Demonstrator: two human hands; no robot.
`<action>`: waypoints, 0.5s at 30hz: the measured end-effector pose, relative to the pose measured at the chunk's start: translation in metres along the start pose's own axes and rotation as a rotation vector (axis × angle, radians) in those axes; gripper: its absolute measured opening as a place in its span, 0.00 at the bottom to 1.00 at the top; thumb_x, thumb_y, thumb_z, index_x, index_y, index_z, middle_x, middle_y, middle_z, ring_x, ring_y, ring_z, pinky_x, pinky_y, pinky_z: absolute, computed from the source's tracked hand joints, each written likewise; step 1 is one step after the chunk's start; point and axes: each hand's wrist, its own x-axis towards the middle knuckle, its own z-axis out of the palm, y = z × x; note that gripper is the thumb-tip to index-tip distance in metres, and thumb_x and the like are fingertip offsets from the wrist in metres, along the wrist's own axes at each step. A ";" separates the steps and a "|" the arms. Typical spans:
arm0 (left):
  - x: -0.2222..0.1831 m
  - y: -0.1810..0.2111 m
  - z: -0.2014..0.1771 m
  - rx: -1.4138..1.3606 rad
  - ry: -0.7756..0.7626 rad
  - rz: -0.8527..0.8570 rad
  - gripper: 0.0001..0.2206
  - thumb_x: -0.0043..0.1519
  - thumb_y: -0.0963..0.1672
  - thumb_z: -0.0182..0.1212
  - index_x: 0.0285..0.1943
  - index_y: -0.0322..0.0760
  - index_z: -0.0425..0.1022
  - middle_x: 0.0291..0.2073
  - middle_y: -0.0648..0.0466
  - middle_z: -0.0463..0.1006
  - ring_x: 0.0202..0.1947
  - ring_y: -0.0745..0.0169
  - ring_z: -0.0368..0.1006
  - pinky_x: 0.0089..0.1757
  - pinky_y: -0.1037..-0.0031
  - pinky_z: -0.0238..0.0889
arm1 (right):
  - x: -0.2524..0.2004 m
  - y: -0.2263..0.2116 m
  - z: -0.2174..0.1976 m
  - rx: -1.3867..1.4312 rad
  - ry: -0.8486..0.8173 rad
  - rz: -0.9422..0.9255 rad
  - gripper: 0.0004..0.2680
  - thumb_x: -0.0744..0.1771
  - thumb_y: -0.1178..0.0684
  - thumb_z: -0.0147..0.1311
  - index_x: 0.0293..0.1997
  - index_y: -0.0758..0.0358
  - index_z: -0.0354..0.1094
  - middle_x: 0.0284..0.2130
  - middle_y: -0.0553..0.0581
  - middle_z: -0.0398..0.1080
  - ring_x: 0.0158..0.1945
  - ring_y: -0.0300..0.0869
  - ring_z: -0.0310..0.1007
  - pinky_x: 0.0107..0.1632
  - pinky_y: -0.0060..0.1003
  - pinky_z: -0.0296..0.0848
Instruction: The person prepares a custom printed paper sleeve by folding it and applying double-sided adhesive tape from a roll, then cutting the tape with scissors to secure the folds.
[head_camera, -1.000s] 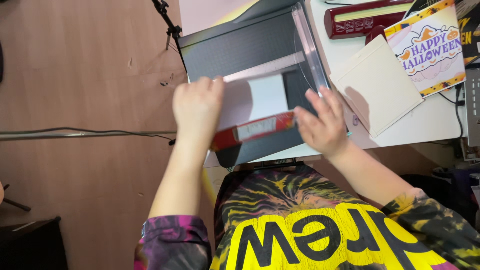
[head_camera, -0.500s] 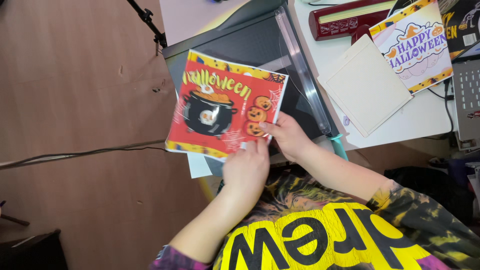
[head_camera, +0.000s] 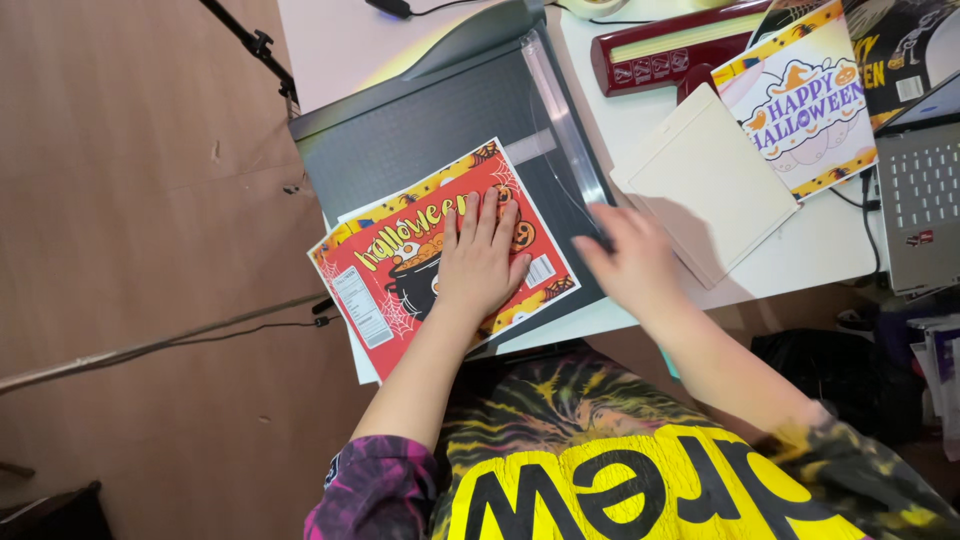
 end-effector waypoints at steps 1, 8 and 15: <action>0.004 -0.001 0.002 0.024 0.023 0.023 0.34 0.66 0.57 0.48 0.80 0.44 0.50 0.79 0.45 0.46 0.78 0.42 0.37 0.70 0.46 0.26 | -0.012 0.018 -0.010 -0.004 0.017 0.072 0.17 0.65 0.45 0.65 0.59 0.56 0.73 0.41 0.55 0.76 0.50 0.51 0.76 0.53 0.44 0.74; 0.031 0.001 0.016 0.034 0.026 0.110 0.38 0.65 0.58 0.47 0.81 0.43 0.42 0.79 0.47 0.43 0.79 0.46 0.34 0.70 0.47 0.21 | -0.062 0.023 -0.064 0.338 -0.474 0.738 0.24 0.65 0.52 0.62 0.70 0.59 0.63 0.52 0.66 0.76 0.52 0.55 0.78 0.55 0.48 0.76; 0.037 0.003 0.020 0.068 0.046 0.140 0.37 0.64 0.59 0.47 0.80 0.45 0.47 0.79 0.49 0.45 0.79 0.48 0.35 0.70 0.48 0.23 | -0.081 0.037 -0.070 0.264 -0.704 0.730 0.35 0.63 0.50 0.62 0.79 0.50 0.43 0.54 0.69 0.73 0.62 0.63 0.70 0.66 0.58 0.67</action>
